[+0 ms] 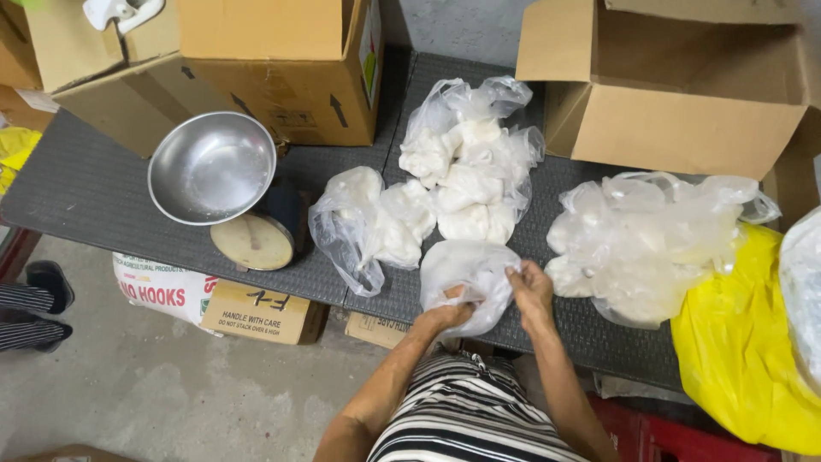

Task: Sorting and organizing small plastic bags containing white powder or granular material from a larger sack onto a workbench.

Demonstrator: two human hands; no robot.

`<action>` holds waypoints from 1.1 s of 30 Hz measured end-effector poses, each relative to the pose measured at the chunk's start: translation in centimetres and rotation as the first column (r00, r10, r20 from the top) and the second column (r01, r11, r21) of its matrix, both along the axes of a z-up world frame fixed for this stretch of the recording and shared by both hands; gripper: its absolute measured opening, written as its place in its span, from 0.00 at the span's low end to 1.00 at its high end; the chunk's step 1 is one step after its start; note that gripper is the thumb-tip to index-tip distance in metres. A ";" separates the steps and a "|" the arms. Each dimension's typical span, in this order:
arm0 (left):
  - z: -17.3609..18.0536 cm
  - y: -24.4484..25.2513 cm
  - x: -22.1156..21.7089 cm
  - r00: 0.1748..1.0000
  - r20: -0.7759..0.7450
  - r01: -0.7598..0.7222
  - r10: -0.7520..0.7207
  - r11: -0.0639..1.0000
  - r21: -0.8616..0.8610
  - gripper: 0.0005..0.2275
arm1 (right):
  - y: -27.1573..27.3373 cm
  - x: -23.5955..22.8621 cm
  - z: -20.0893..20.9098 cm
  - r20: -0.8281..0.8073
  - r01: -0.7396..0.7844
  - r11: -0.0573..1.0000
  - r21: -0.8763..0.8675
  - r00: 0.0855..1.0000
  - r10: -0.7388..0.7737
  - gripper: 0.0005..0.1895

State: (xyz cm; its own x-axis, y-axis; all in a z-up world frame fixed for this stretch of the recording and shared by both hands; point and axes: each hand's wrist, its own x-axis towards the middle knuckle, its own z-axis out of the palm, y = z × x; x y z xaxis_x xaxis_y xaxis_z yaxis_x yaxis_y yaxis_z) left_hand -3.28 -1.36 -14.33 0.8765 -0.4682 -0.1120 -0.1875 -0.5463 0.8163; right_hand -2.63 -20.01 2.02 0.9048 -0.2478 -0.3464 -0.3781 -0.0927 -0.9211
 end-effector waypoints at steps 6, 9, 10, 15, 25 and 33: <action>0.3 -0.6 3.4 0.946 0.324 -0.043 -0.017 0.983 0.177 0.18 | -0.7 -1.4 1.5 0.313 -0.234 0.970 -0.065 0.918 0.243 0.09; 2.9 -0.4 5.5 0.975 -0.190 -0.109 0.111 0.994 0.023 0.17 | 1.4 -2.1 6.8 0.217 -0.494 0.678 -0.544 0.697 0.683 0.17; 5.6 -0.2 5.4 0.976 -0.188 -0.111 0.114 0.993 0.025 0.17 | 2.6 -2.3 7.2 0.220 -0.495 0.677 -0.544 0.695 0.685 0.17; 10.0 0.4 4.4 0.921 -0.358 -0.128 0.155 0.987 0.098 0.18 | 5.2 -2.7 1.5 -0.172 -0.536 0.439 -0.720 0.752 0.636 0.57; 33.4 6.1 0.8 0.936 0.130 -0.345 0.327 0.927 0.147 0.19 | 8.6 7.4 6.1 -0.040 -0.445 0.876 -0.184 0.894 0.446 0.43; 36.1 9.3 0.0 0.540 0.531 -0.607 0.653 0.740 -0.292 0.15 | 12.8 6.7 12.3 0.547 -0.312 0.805 -0.504 0.606 0.577 0.52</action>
State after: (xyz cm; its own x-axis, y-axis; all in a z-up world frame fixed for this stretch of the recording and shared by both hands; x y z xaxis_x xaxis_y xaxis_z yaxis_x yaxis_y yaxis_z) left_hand -3.33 7.98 21.77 0.8228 0.2442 0.5131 -0.2461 -0.6608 0.7091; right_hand 4.07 -7.22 14.29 0.8792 0.2757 0.3885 0.4736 -0.4175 -0.7755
